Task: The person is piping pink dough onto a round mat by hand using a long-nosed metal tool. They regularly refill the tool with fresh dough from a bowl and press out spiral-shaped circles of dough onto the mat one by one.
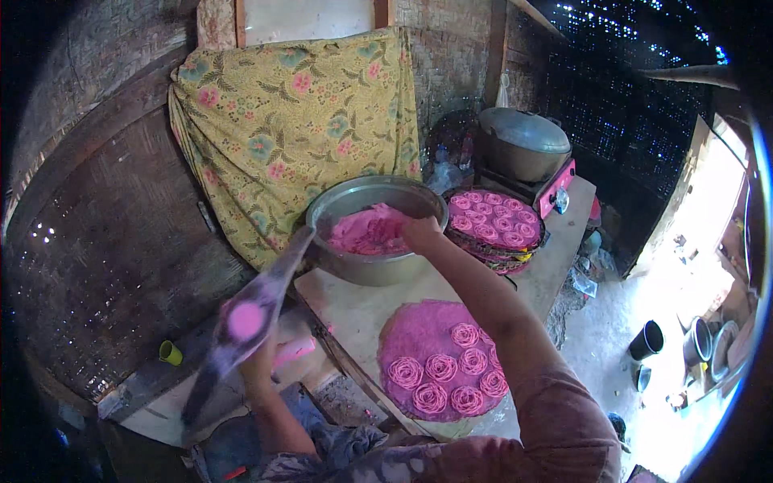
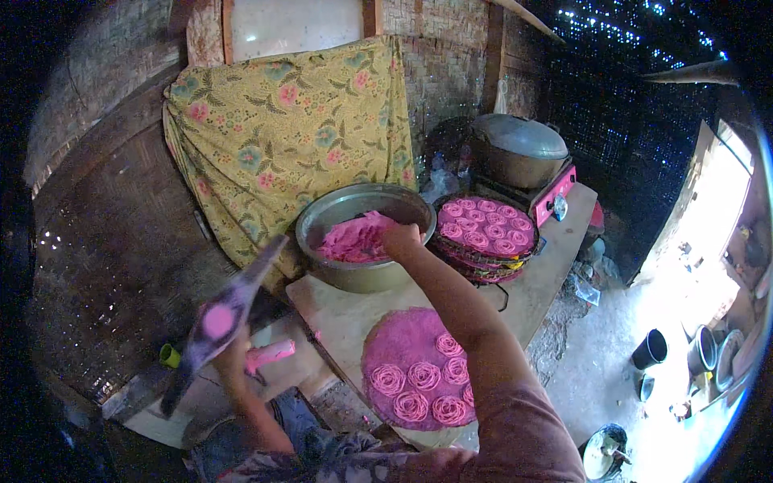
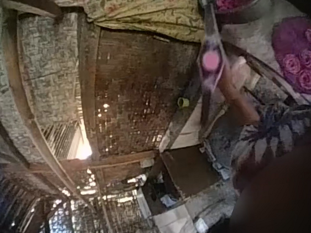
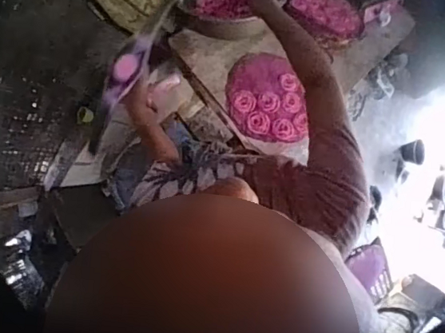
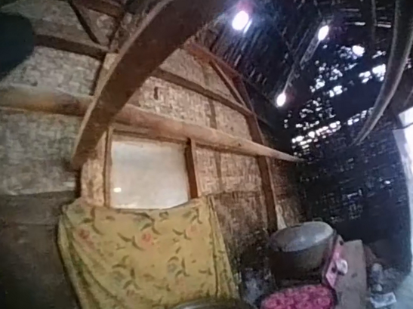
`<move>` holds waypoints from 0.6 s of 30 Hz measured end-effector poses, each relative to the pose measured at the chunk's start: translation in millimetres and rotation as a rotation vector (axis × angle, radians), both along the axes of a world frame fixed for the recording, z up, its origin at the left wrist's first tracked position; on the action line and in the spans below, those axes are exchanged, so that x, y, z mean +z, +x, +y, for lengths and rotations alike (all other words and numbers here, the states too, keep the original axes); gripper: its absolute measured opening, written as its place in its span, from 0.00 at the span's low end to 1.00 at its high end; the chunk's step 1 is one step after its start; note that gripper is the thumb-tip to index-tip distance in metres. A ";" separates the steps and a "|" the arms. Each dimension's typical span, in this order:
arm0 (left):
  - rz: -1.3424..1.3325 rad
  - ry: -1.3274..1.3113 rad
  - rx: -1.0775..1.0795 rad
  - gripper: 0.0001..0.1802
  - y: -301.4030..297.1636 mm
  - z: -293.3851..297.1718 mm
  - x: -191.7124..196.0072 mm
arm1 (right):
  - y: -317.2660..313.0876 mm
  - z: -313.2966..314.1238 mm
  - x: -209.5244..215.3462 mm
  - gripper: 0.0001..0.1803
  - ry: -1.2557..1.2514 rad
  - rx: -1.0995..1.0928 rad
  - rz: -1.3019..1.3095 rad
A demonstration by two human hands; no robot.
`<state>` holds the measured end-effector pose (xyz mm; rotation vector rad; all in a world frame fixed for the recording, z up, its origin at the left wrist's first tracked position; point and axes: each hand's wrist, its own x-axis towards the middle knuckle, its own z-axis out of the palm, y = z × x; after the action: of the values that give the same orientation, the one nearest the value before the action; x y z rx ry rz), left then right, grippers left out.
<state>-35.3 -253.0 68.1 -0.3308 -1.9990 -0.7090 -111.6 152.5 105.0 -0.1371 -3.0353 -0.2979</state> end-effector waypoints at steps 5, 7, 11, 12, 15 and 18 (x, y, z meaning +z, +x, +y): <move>-0.279 1.147 -1.151 0.20 21.3 -72.1 4.8 | 30.8 -65.8 -1.6 0.24 -0.619 0.418 -0.081; -0.206 1.263 -1.442 0.19 27.4 -42.0 24.6 | 81.0 -117.6 -37.2 0.26 -1.675 0.994 -0.614; -0.546 1.545 -1.782 0.18 18.9 43.6 -1.6 | 210.3 -168.5 -71.1 0.43 -2.658 0.077 -0.767; -0.697 1.543 -1.571 0.16 21.8 70.5 -11.1 | 227.6 -159.1 -89.9 0.44 -2.767 -0.014 -0.780; -0.790 1.329 -0.984 0.12 12.4 91.3 -69.8 | 258.6 -121.4 -102.9 0.47 -2.879 0.130 -0.833; -0.129 -0.399 -0.297 0.14 9.8 96.0 -92.8 | 297.4 -66.6 -87.3 0.45 -2.738 -0.050 -0.255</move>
<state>-25.5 -157.0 -24.7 -0.8511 -2.2365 -0.5148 185.8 85.8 17.7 -0.2078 -0.9989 3.2399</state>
